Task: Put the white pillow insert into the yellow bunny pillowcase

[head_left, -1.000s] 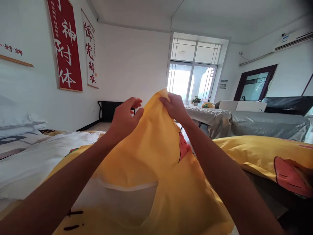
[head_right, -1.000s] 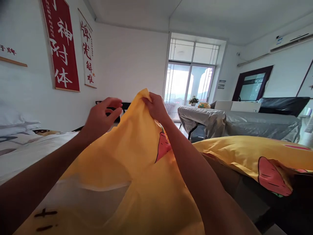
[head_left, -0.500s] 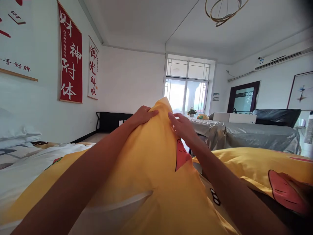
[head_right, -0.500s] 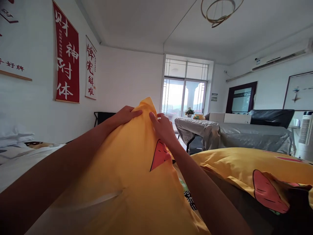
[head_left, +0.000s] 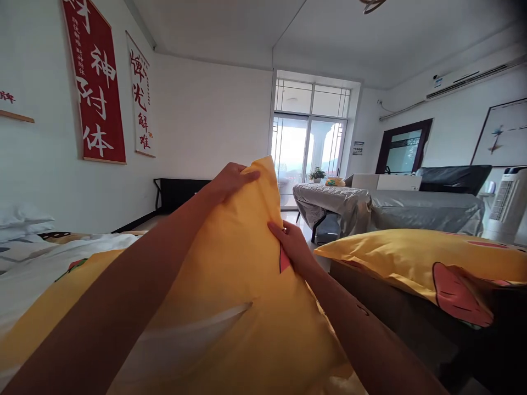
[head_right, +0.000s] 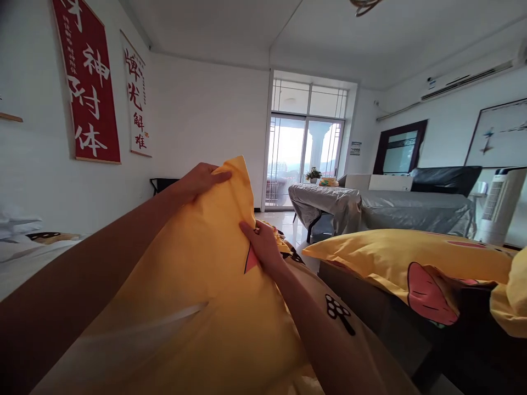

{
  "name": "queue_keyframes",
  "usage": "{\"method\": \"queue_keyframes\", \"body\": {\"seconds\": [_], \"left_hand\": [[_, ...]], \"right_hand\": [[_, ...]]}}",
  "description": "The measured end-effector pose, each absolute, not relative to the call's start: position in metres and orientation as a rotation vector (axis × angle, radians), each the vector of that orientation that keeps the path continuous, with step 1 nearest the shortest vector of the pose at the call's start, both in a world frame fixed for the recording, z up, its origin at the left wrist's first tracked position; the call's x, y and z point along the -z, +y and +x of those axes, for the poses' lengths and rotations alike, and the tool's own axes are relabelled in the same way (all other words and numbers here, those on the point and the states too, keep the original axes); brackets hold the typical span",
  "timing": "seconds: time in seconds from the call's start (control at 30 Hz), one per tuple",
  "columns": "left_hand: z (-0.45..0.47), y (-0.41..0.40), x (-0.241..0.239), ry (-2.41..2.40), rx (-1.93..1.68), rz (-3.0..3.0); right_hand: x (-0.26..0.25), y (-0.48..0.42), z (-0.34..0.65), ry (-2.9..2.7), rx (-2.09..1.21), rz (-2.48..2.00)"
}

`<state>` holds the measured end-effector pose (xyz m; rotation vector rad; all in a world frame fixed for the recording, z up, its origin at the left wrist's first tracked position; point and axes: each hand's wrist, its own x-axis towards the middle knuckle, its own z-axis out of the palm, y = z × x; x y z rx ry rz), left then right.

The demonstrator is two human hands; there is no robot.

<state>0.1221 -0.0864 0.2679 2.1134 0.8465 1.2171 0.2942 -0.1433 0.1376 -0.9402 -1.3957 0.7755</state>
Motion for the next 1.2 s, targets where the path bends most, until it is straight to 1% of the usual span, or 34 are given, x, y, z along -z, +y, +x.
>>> {"method": "queue_keyframes", "body": {"seconds": [0.07,0.1,0.27,0.37,0.47,0.53,0.6,0.67,0.73,0.77,0.87,0.9,0.93,1.03,1.2], "left_hand": [[0.123,-0.09,-0.271,0.828,-1.258,2.111],[0.125,-0.092,-0.271,0.824,-1.269,2.119],[0.13,-0.096,-0.267,0.844,-1.231,2.151],[0.129,-0.096,-0.266,0.854,-1.199,2.193],[0.138,-0.099,-0.266,0.931,-1.236,2.276],[0.148,-0.101,-0.265,0.949,-1.274,2.304],[0.155,-0.103,-0.265,0.886,-1.279,2.309],[0.152,-0.104,-0.264,0.781,-1.251,2.282],[0.135,-0.102,-0.261,0.727,-1.15,2.248],[0.122,-0.101,-0.258,0.747,-1.043,2.236],[0.078,-0.095,-0.241,0.948,-0.592,2.183],[0.063,-0.093,-0.233,1.003,-0.496,2.153],[0.051,-0.091,-0.225,1.032,-0.449,2.126],[0.024,-0.086,-0.207,1.032,-0.459,2.077],[0.016,-0.09,-0.197,1.004,-0.341,2.115]], "right_hand": [[-0.129,-0.153,0.292,-1.348,-0.931,-0.932],[-0.123,-0.156,0.291,-1.353,-0.931,-0.947],[-0.088,-0.151,0.304,-1.309,-0.557,-1.084],[-0.084,-0.138,0.317,-1.324,-0.669,-1.085],[-0.105,-0.133,0.315,-1.412,-0.823,-1.026],[-0.13,-0.133,0.303,-1.402,-0.833,-0.935],[-0.154,-0.132,0.29,-1.323,-0.732,-0.858],[-0.172,-0.128,0.281,-1.253,-0.536,-0.796],[-0.182,-0.124,0.279,-1.231,-0.342,-0.736],[-0.183,-0.122,0.281,-1.229,-0.278,-0.712],[-0.182,-0.12,0.288,-1.21,-0.189,-0.695],[-0.181,-0.12,0.29,-1.207,-0.178,-0.697],[-0.181,-0.12,0.291,-1.203,-0.168,-0.701],[-0.181,-0.119,0.289,-1.183,-0.127,-0.713],[-0.183,-0.116,0.279,-1.175,-0.113,-0.728]]}}
